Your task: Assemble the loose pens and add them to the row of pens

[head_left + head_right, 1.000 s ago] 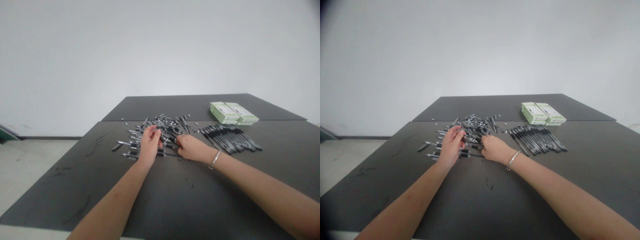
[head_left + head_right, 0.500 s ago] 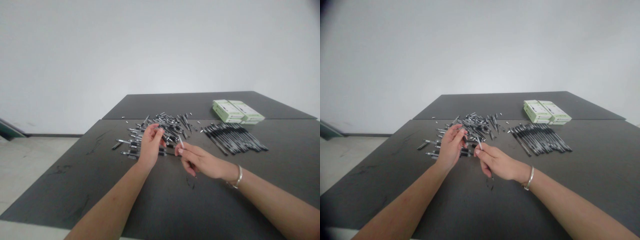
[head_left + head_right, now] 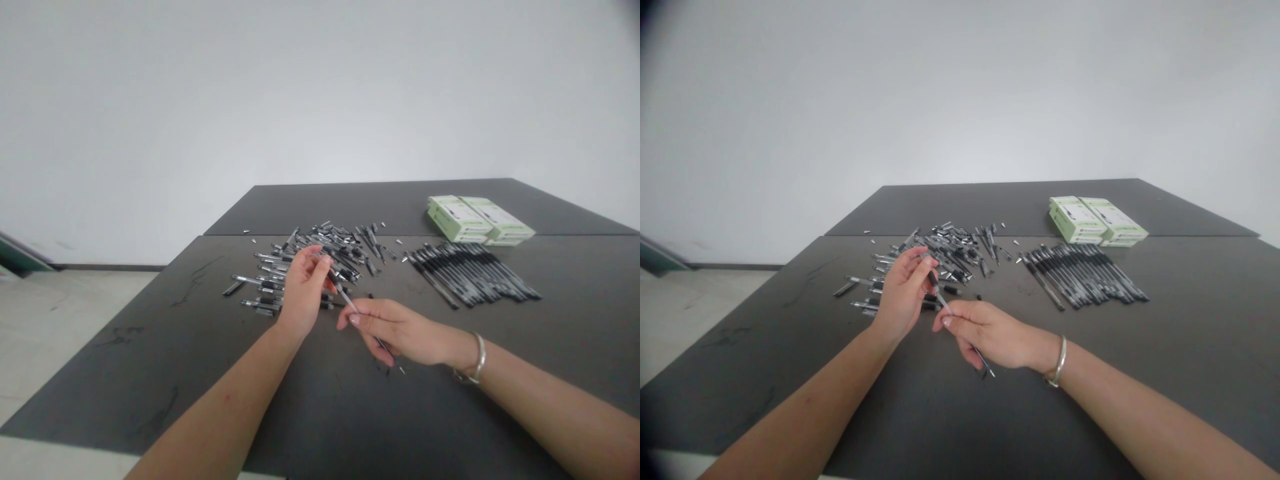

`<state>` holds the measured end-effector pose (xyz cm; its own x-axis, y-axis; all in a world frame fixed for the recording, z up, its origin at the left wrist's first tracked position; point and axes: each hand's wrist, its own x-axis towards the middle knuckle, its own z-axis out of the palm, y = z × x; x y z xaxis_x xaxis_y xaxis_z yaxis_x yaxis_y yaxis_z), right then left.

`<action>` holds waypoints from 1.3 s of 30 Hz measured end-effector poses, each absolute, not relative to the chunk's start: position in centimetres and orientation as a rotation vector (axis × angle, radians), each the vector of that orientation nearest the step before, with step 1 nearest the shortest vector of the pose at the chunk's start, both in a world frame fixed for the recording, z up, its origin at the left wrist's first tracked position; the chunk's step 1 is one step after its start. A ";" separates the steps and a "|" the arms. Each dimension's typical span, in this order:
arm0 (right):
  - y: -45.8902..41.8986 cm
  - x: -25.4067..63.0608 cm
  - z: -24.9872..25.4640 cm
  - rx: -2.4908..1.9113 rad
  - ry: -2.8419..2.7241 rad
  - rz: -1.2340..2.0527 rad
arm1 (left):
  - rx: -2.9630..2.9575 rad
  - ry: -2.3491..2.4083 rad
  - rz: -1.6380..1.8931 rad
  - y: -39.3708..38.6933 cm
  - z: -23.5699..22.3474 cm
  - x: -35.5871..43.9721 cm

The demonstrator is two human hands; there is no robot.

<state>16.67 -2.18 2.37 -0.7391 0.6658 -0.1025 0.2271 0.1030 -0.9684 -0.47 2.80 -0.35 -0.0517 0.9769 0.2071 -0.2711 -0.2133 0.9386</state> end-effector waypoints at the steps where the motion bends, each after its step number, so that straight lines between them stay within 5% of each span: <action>1: -2.2 16.7 2.4 -0.878 -2.029 1.672 | 1.139 0.907 1.499 2.8 -0.3 -0.5; 39: -2.1 16.8 2.3 -0.909 -2.019 1.682 | 1.180 0.919 1.518 2.9 -0.4 -0.6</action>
<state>16.78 -2.12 2.31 -0.7287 0.6731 -0.1264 0.2461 0.0851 -0.9655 -0.56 2.92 -0.40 -0.0620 0.9691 0.2389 -0.2373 -0.2468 0.9396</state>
